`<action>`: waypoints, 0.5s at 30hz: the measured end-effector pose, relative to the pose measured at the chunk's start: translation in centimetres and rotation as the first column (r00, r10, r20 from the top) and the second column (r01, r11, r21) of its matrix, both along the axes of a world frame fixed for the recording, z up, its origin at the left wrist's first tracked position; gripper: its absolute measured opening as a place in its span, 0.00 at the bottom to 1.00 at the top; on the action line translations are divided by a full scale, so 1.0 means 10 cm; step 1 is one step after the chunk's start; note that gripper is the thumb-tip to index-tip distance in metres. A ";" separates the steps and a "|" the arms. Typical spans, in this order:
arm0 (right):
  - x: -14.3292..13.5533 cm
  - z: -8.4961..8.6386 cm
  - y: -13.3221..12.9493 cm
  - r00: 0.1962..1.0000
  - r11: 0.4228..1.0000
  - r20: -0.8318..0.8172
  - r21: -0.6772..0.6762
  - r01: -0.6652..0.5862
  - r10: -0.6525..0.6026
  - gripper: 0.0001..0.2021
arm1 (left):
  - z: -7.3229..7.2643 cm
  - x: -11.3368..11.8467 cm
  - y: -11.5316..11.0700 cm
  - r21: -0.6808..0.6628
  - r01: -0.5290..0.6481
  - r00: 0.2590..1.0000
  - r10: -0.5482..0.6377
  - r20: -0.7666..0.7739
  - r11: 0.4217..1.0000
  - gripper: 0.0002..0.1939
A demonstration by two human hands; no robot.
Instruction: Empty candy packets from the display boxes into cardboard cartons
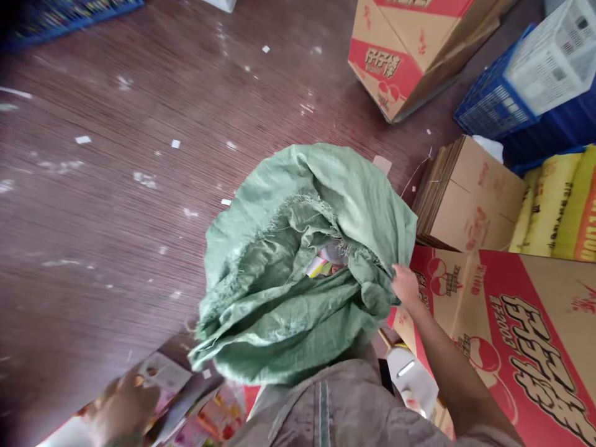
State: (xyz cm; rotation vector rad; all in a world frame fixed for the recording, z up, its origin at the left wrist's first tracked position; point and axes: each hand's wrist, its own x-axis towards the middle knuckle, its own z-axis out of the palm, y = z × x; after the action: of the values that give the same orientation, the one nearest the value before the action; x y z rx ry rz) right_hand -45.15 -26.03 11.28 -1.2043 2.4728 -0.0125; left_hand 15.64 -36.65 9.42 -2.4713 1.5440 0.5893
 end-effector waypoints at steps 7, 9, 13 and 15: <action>0.70 -0.89 -1.21 0.996 0.992 0.069 0.116 0.050 -0.058 0.41 | -0.84 -1.90 -0.72 0.011 0.512 0.813 -0.480 -0.330 0.859 0.55; 0.78 -1.08 -1.22 0.982 0.957 0.082 0.254 0.142 -0.168 0.39 | -1.03 -2.24 -0.72 0.151 0.578 0.789 -0.501 -0.354 0.802 0.50; 0.60 -1.14 -0.95 0.956 0.942 0.194 0.298 0.155 -0.219 0.10 | -1.26 -2.31 -0.58 0.162 0.573 0.782 -0.478 -0.399 0.803 0.27; 0.46 -1.03 -0.85 0.946 0.959 0.222 0.212 0.190 -0.237 0.07 | -1.28 -2.29 -0.48 -0.013 0.572 0.753 -0.531 -0.389 0.820 0.25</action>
State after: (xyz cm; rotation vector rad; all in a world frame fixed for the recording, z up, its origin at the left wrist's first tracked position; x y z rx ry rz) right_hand -40.51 -34.48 1.01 -0.7990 2.3145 0.0127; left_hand -7.23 -41.47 -3.35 -1.7298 2.1908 1.0333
